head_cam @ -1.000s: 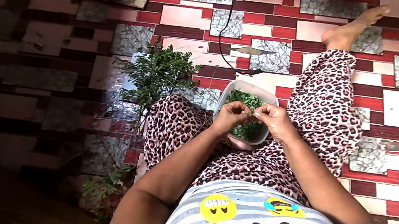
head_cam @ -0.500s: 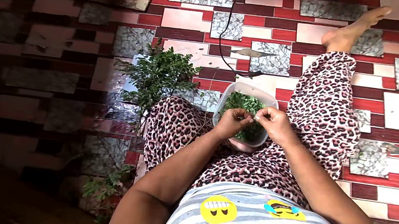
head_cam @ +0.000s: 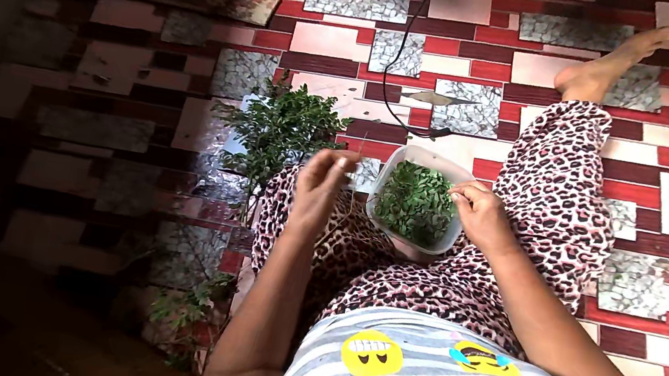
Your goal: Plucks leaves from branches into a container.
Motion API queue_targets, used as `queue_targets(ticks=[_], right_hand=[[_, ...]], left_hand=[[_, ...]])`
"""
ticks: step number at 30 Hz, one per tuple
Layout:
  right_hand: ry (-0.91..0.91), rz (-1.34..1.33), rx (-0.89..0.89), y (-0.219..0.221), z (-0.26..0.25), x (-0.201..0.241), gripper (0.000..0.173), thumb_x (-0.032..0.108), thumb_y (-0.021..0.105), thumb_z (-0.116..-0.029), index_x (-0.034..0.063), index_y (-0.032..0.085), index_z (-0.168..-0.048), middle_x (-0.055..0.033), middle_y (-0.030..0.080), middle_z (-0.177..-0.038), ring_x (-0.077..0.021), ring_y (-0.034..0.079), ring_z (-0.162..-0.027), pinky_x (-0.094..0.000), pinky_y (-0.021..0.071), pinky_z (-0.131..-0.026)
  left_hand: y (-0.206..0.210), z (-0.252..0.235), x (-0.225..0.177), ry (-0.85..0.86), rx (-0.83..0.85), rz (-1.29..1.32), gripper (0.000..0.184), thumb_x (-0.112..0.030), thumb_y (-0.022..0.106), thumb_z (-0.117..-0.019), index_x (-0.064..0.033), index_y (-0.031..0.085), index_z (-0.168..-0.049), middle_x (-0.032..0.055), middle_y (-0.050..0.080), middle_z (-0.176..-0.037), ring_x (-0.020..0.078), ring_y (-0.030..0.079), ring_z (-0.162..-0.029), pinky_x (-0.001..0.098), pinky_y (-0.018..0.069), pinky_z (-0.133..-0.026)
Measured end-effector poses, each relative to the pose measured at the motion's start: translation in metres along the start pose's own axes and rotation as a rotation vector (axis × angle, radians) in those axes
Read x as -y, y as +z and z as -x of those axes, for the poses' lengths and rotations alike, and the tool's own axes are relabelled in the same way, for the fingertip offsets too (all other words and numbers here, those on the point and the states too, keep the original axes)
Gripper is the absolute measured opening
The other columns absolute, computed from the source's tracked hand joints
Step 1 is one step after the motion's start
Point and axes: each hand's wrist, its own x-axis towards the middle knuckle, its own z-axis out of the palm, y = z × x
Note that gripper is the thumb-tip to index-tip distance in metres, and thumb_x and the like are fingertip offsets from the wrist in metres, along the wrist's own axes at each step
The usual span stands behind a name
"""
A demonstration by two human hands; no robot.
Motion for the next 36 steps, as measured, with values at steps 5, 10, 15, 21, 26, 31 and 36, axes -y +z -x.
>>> queue_targets(ticks=[5,10,15,21,26,31,36], right_hand=[[0.021,0.031,0.068,0.003,-0.008,-0.003,0.017,0.004,0.058,-0.1013,-0.0057,0.071,-0.102,-0.0225,0.069,-0.111,-0.0351,0.068,-0.103,-0.053,0.0541,-0.093],[-0.023,0.22,0.401,0.03,-0.02,0.003,0.021,0.004,0.065,-0.0964,-0.0019,0.073,-0.115,-0.0243,0.062,-0.13,-0.0427,0.058,-0.123,-0.0576,0.0463,-0.107],[0.034,0.151,0.246,0.016,-0.039,-0.002,0.02,-0.003,0.055,-0.0989,-0.008,0.07,-0.11,-0.0274,0.064,-0.123,-0.0422,0.063,-0.117,-0.0568,0.0494,-0.102],[0.06,0.286,0.496,0.032,-0.059,-0.022,0.023,-0.002,0.063,-0.0949,-0.0068,0.069,-0.117,-0.0294,0.062,-0.122,-0.0446,0.061,-0.118,-0.0603,0.0477,-0.103],[0.057,0.36,0.492,0.05,-0.061,-0.032,0.019,0.002,0.067,-0.0934,-0.0031,0.071,-0.111,-0.0283,0.063,-0.118,-0.0456,0.062,-0.115,-0.0624,0.051,-0.096],[0.034,0.235,0.355,0.033,-0.052,-0.022,0.01,0.0,0.065,-0.0948,-0.0082,0.07,-0.098,-0.0266,0.066,-0.108,-0.0422,0.065,-0.106,-0.0594,0.0515,-0.095],[0.101,0.085,0.207,0.005,-0.037,-0.019,0.009,0.002,0.065,-0.0968,-0.0066,0.069,-0.096,-0.0235,0.067,-0.107,-0.0378,0.066,-0.1,-0.0571,0.0534,-0.091]], left_hand=[[-0.097,0.034,0.018,-0.098,-0.33,-0.346,0.031,-0.027,0.048,-0.1087,-0.0005,0.064,-0.112,0.0044,0.069,-0.104,0.0086,0.066,-0.09,0.0326,0.0569,-0.085],[-0.101,0.038,0.016,-0.37,-0.311,-0.732,0.059,-0.041,0.029,-0.1117,0.0041,0.067,-0.117,0.024,0.066,-0.117,0.0357,0.063,-0.112,0.058,0.0467,-0.1],[-0.009,0.023,-0.043,-0.026,0.031,-0.652,0.035,-0.022,0.061,-0.102,0.0008,0.062,-0.128,0.0192,0.054,-0.142,0.0284,0.057,-0.127,0.045,0.0508,-0.104],[0.073,0.006,-0.014,-0.138,0.523,-0.636,0.022,-0.018,0.061,-0.1023,-0.0023,0.07,-0.115,0.0167,0.067,-0.12,0.0305,0.065,-0.112,0.0502,0.0527,-0.099],[0.067,0.006,0.033,-0.164,0.349,-0.94,0.026,-0.025,0.07,-0.0949,-0.0094,0.074,-0.116,0.0177,0.061,-0.136,0.042,0.054,-0.125,0.0624,0.0449,-0.099],[0.052,-0.003,0.038,-0.223,0.287,-0.891,0.023,-0.028,0.069,-0.0953,-0.0086,0.075,-0.108,0.0201,0.057,-0.14,0.0443,0.048,-0.133,0.0635,0.0407,-0.105],[0.049,-0.005,0.046,-0.185,0.271,-0.725,0.026,-0.022,0.069,-0.0958,-0.0023,0.072,-0.112,0.0209,0.062,-0.132,0.0406,0.056,-0.125,0.0581,0.0451,-0.105]])
